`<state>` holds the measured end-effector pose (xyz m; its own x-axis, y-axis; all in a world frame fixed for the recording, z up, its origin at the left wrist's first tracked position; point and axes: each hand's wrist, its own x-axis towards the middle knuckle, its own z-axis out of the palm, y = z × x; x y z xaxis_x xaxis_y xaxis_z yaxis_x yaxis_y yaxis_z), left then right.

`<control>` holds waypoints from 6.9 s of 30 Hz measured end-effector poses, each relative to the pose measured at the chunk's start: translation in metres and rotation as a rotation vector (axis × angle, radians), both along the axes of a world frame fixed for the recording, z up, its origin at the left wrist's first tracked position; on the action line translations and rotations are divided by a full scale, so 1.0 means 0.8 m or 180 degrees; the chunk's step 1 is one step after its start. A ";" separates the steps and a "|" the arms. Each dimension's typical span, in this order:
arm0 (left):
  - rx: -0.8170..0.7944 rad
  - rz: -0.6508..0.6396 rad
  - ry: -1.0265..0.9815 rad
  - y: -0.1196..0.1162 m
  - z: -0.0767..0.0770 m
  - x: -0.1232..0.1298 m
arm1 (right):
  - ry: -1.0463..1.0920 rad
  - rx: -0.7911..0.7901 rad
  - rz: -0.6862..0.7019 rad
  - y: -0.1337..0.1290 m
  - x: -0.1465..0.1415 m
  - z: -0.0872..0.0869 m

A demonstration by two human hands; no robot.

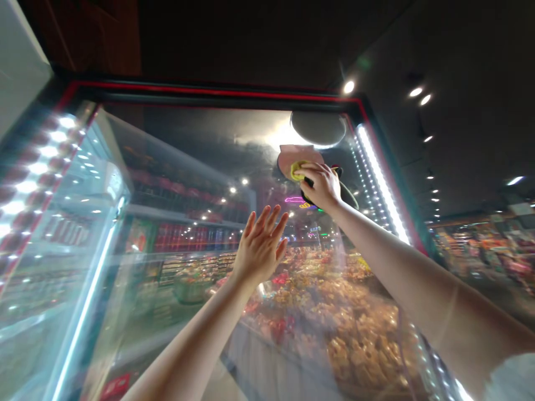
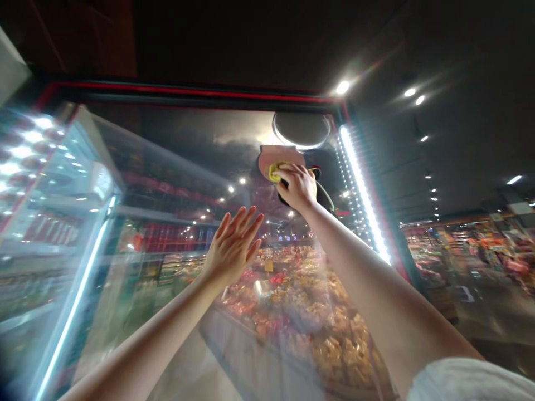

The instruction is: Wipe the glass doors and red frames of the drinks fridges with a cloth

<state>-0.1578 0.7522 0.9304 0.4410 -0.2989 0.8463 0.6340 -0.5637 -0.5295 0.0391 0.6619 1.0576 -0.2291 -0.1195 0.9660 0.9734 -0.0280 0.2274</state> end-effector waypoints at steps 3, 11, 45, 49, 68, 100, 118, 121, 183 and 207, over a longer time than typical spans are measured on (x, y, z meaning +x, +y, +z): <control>-0.0031 0.0033 -0.0002 -0.001 -0.002 -0.001 | 0.0717 0.0281 -0.0015 0.017 -0.024 0.032; -0.0181 -0.0103 0.0093 -0.003 -0.001 -0.004 | -0.0506 -0.0213 0.0216 0.041 -0.089 0.017; -0.0341 0.0037 -0.0484 0.081 -0.012 -0.156 | -0.0230 -0.0107 0.0246 0.091 -0.120 -0.009; -0.0375 0.0013 -0.0442 0.087 -0.014 -0.155 | 0.0655 0.0288 0.0440 0.125 -0.164 0.022; -0.0410 0.0214 -0.0445 0.109 -0.017 -0.146 | -0.0003 -0.0040 0.0596 0.176 -0.217 0.029; -0.0579 0.0635 -0.0734 0.139 -0.027 -0.263 | -0.1071 -0.0414 0.0773 0.206 -0.312 0.006; -0.0600 0.0551 -0.0750 0.140 -0.032 -0.260 | -0.1391 -0.0589 0.0495 0.210 -0.317 -0.003; -0.0624 0.0527 -0.0734 0.140 -0.033 -0.258 | -0.1090 -0.0369 0.0558 0.208 -0.300 0.011; -0.0800 0.0813 -0.1212 0.172 -0.060 -0.407 | -0.1484 -0.0522 0.0918 0.263 -0.478 0.033; -0.0816 0.0108 -0.1609 0.187 -0.065 -0.405 | -0.1972 -0.0858 0.1481 0.279 -0.550 0.001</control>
